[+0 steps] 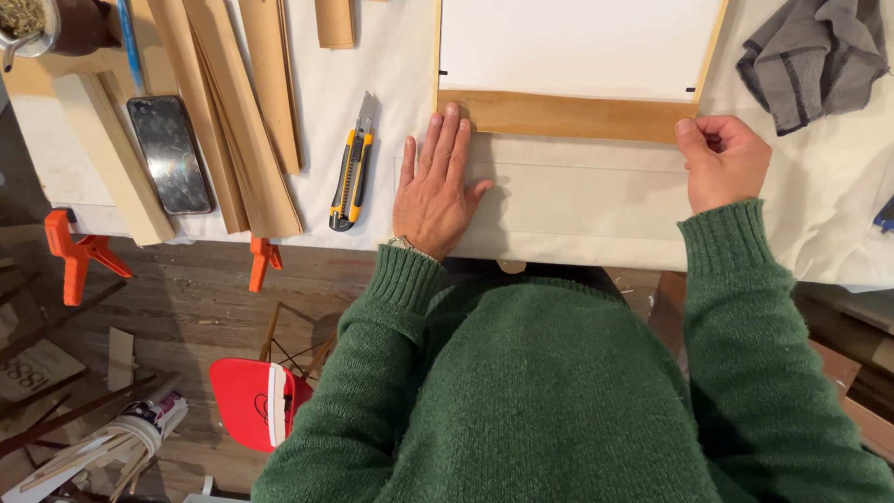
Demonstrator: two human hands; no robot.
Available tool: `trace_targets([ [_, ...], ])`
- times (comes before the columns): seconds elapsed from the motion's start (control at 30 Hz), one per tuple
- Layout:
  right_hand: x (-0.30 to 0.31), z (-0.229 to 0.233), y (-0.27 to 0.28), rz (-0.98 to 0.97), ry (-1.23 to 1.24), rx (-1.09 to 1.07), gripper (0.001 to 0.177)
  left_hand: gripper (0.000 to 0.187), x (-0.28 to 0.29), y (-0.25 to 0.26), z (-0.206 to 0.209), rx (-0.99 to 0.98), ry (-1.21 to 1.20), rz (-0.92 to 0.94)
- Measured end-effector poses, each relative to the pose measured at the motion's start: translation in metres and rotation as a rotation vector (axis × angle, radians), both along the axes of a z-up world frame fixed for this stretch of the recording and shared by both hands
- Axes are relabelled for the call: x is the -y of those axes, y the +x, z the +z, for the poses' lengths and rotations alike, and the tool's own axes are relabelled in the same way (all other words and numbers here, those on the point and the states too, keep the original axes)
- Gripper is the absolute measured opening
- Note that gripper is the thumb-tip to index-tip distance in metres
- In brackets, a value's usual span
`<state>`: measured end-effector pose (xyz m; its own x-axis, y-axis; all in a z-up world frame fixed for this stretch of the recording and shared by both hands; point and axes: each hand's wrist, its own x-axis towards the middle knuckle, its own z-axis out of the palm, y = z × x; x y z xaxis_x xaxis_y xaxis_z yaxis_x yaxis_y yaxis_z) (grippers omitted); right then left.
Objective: Framing artwork by cleaning the glass, applying adhesive borders, and assembling the frame.
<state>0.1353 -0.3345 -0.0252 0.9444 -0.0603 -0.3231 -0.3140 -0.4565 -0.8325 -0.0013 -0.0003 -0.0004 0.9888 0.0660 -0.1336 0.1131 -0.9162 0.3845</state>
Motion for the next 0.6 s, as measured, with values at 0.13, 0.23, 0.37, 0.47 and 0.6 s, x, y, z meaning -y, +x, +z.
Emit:
trace_targets([
  [0.13, -0.002, 0.003, 0.001, 0.008, -0.019, -0.004, 0.019, 0.088, 0.0, 0.0, -0.001, 0.004, -0.002, 0.002],
  [0.23, -0.001, 0.001, 0.001, 0.009, -0.014, 0.003, 0.02, 0.088, 0.0, -0.002, -0.001, 0.01, -0.001, 0.008],
  [0.37, -0.002, 0.001, 0.0, -0.004, 0.006, 0.005, 0.019, 0.09, 0.004, -0.004, 0.003, 0.013, 0.002, 0.039],
  [0.47, -0.004, 0.004, -0.001, 0.009, -0.016, 0.024, 0.018, 0.093, 0.018, 0.004, -0.008, -0.06, 0.008, 0.025],
  [0.6, -0.002, -0.003, 0.001, -0.009, -0.028, 0.038, 0.019, 0.096, 0.078, 0.02, -0.012, -0.099, -0.05, -0.063],
])
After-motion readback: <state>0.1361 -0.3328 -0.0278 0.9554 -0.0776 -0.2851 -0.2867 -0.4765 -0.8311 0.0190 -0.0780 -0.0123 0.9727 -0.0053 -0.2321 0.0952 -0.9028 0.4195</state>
